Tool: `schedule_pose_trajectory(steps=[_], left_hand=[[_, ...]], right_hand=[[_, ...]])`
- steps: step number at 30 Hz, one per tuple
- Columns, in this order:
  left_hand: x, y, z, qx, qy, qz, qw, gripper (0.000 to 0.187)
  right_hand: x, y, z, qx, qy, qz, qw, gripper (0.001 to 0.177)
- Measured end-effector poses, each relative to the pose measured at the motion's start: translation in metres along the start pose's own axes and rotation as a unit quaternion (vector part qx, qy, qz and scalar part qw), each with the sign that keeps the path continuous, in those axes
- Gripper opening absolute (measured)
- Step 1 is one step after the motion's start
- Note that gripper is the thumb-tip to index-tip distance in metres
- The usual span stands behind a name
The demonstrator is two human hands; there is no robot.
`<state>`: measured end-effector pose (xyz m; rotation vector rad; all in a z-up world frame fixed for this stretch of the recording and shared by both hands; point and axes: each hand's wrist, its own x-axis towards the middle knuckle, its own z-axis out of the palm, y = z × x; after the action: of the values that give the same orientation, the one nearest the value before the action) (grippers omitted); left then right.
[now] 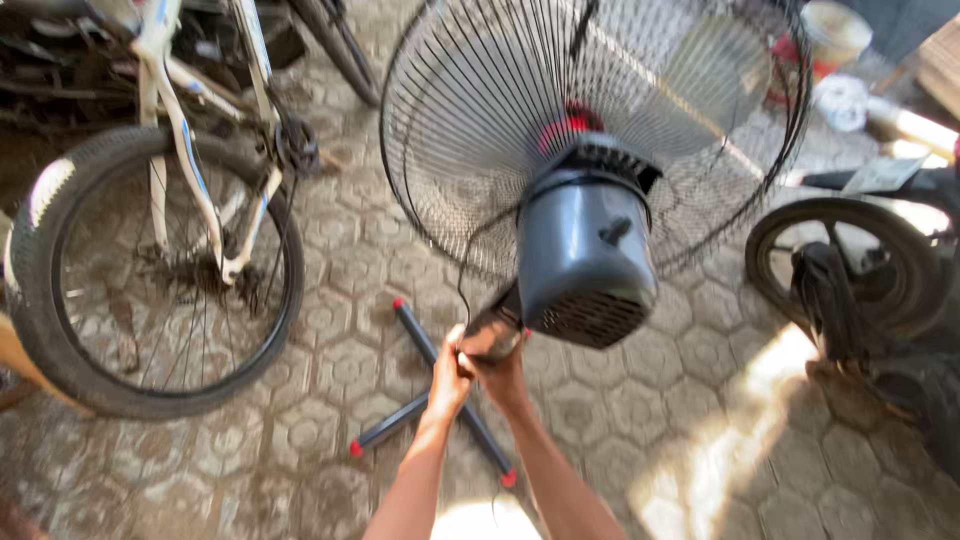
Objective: The person moves a standing fan from inside a room to an outdoor area, then uses a knife to pry and remove the front fan cage. After removing the cage, the person picks up a plastic container with dark objects and carries it back inside to a sink area.
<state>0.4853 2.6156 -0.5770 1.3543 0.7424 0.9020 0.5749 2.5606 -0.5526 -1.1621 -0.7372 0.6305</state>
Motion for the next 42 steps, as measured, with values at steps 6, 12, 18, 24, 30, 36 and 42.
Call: schedule_pose_trajectory(steps=[6,12,18,24,30,36,42], left_hand=[[-0.018,0.064,-0.035,0.215,-0.102,-0.053,0.97,0.105],[-0.022,0.124,-0.037,0.216,-0.091,-0.072,0.97,0.081],[-0.035,0.159,-0.043,0.239,-0.05,-0.102,0.964,0.065],[-0.072,0.225,-0.037,0.038,0.041,-0.179,0.982,0.036],[-0.11,0.296,-0.022,-0.081,0.067,-0.209,0.972,0.034],[-0.114,0.379,-0.005,0.009,0.08,-0.097,0.992,0.018],[-0.074,0.492,0.015,0.232,0.079,0.079,0.966,0.02]], right_hand=[[-0.007,-0.013,0.018,-0.134,0.022,0.076,0.988,0.081],[0.007,-0.01,0.012,-0.248,0.038,0.048,0.967,0.082],[0.002,-0.045,0.021,-0.207,-0.016,0.084,0.975,0.09],[-0.072,-0.123,0.016,-0.336,-0.016,0.11,0.935,0.105],[-0.131,-0.22,0.039,-0.217,-0.096,0.087,0.967,0.086],[-0.068,-0.369,0.069,-0.193,0.08,0.09,0.974,0.076],[0.05,-0.435,0.038,-0.388,0.069,-0.122,0.911,0.052]])
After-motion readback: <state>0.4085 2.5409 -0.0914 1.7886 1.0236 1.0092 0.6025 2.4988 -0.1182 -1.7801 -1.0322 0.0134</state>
